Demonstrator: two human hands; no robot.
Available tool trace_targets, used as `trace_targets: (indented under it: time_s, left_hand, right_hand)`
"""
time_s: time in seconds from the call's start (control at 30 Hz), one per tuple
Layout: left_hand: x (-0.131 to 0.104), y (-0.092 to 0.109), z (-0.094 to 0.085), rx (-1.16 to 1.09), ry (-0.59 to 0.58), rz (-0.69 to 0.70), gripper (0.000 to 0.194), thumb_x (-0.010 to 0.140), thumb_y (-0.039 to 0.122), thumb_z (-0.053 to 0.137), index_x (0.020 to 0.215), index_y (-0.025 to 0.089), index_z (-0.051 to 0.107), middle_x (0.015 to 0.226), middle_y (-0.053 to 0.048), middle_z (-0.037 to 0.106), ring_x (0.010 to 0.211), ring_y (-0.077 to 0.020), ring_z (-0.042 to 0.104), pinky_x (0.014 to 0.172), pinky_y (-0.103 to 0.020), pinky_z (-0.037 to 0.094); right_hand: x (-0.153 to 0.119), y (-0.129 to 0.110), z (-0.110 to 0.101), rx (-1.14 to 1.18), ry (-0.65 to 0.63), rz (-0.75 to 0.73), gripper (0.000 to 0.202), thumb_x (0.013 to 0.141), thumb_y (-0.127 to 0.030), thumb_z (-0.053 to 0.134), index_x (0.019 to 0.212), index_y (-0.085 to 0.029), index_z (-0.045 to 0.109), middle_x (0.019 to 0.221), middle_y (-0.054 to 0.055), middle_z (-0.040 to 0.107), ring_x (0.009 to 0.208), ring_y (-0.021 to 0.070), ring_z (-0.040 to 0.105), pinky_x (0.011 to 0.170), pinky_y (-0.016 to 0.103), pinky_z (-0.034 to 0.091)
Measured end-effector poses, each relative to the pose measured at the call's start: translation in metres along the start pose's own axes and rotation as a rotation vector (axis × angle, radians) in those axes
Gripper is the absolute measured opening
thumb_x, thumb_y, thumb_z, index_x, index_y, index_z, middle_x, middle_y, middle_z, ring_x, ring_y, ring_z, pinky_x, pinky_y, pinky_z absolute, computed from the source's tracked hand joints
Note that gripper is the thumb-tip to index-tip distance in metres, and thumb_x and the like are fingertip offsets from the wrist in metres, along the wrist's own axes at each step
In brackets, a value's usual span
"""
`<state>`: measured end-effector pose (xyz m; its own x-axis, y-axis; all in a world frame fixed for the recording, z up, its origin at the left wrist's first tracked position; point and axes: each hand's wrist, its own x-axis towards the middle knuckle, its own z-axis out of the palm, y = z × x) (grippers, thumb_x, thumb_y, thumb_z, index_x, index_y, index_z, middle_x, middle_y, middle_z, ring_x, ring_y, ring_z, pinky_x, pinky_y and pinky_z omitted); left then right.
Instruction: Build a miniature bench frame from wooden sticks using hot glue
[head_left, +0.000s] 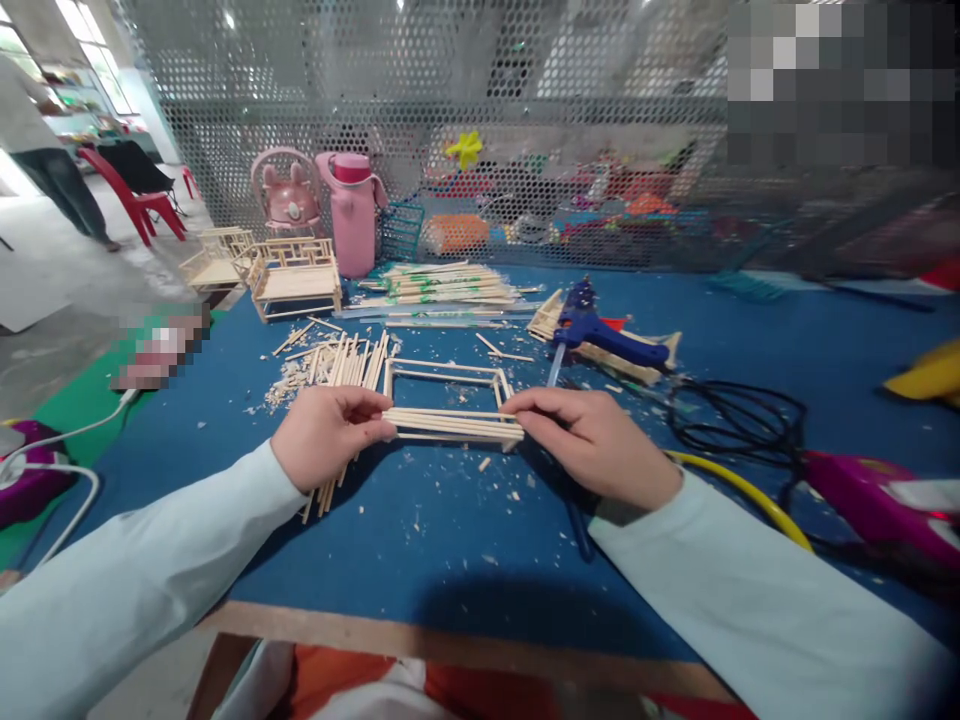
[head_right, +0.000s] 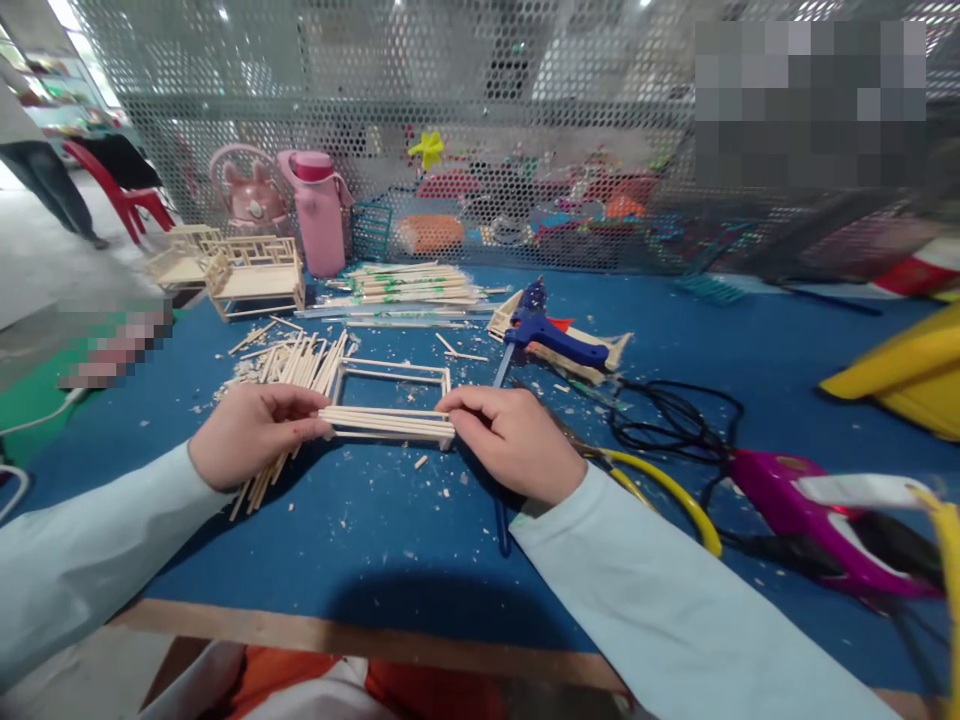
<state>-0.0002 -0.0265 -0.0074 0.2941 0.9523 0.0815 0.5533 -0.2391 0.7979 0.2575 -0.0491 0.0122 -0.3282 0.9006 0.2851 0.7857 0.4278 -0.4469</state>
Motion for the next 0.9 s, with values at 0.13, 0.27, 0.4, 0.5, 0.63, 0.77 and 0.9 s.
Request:
trace_targets:
  time_s: [0.13,0.27,0.4,0.5,0.63,0.77,0.9]
  left_hand:
    - [-0.003,0.001,0.003,-0.024,0.011,0.017,0.028,0.064,0.031,0.065,0.085,0.013,0.065,0.07,-0.003,0.068,0.063,-0.0134,0.061,0.064,-0.027,0.05]
    - [-0.002,0.004,0.002,0.076,0.041,0.017,0.022,0.065,0.029,0.065,0.082,0.014,0.066,0.066,-0.001,0.068,0.059,-0.0121,0.061,0.06,-0.024,0.05]
    - [-0.003,0.006,0.001,0.204,0.062,0.03,0.024,0.067,0.032,0.065,0.085,0.016,0.068,0.071,-0.002,0.071,0.061,-0.0134,0.063,0.062,-0.025,0.05]
    - [-0.004,0.006,0.001,0.281,0.079,0.068,0.023,0.068,0.031,0.064,0.086,0.017,0.069,0.074,-0.003,0.071,0.061,-0.0141,0.063,0.063,-0.025,0.049]
    - [-0.005,0.007,0.002,0.331,0.086,0.1,0.02,0.07,0.029,0.062,0.085,0.018,0.07,0.076,-0.003,0.072,0.063,-0.0148,0.064,0.063,-0.025,0.049]
    - [-0.005,0.007,0.004,0.316,0.086,0.112,0.019,0.071,0.028,0.061,0.086,0.019,0.07,0.075,-0.003,0.071,0.063,-0.0147,0.064,0.063,-0.024,0.049]
    - [-0.007,0.006,0.005,0.291,0.101,0.146,0.019,0.073,0.028,0.059,0.085,0.019,0.07,0.074,-0.003,0.071,0.063,-0.0145,0.064,0.063,-0.024,0.049]
  right_hand:
    - [0.0,-0.001,-0.001,0.022,-0.03,0.006,0.024,0.078,-0.019,0.041,0.079,-0.02,0.064,0.077,0.001,0.069,0.069,0.0126,0.062,0.064,0.022,0.046]
    - [0.0,-0.001,-0.002,0.043,-0.072,-0.036,0.025,0.079,-0.02,0.04,0.081,-0.018,0.065,0.079,0.003,0.069,0.071,0.0132,0.062,0.065,0.023,0.046]
    - [-0.002,0.001,-0.003,0.002,-0.129,-0.107,0.028,0.082,-0.023,0.04,0.088,-0.016,0.066,0.084,0.006,0.068,0.076,0.0147,0.062,0.07,0.025,0.047]
    - [-0.005,0.0,-0.004,-0.075,-0.139,-0.136,0.031,0.084,-0.023,0.038,0.094,-0.016,0.066,0.087,0.007,0.068,0.08,0.0164,0.062,0.072,0.027,0.046]
    - [-0.008,-0.003,-0.006,-0.179,-0.1,-0.054,0.032,0.083,-0.028,0.043,0.107,-0.014,0.058,0.074,0.005,0.068,0.067,0.017,0.062,0.061,0.028,0.046]
    - [-0.01,-0.005,-0.006,-0.173,-0.076,-0.112,0.022,0.085,-0.025,0.043,0.09,-0.018,0.063,0.081,0.004,0.068,0.072,0.0154,0.062,0.065,0.025,0.045]
    - [-0.012,-0.007,-0.004,-0.183,-0.031,-0.145,0.023,0.085,-0.021,0.042,0.081,-0.02,0.065,0.077,0.003,0.069,0.069,0.0144,0.063,0.064,0.024,0.045]
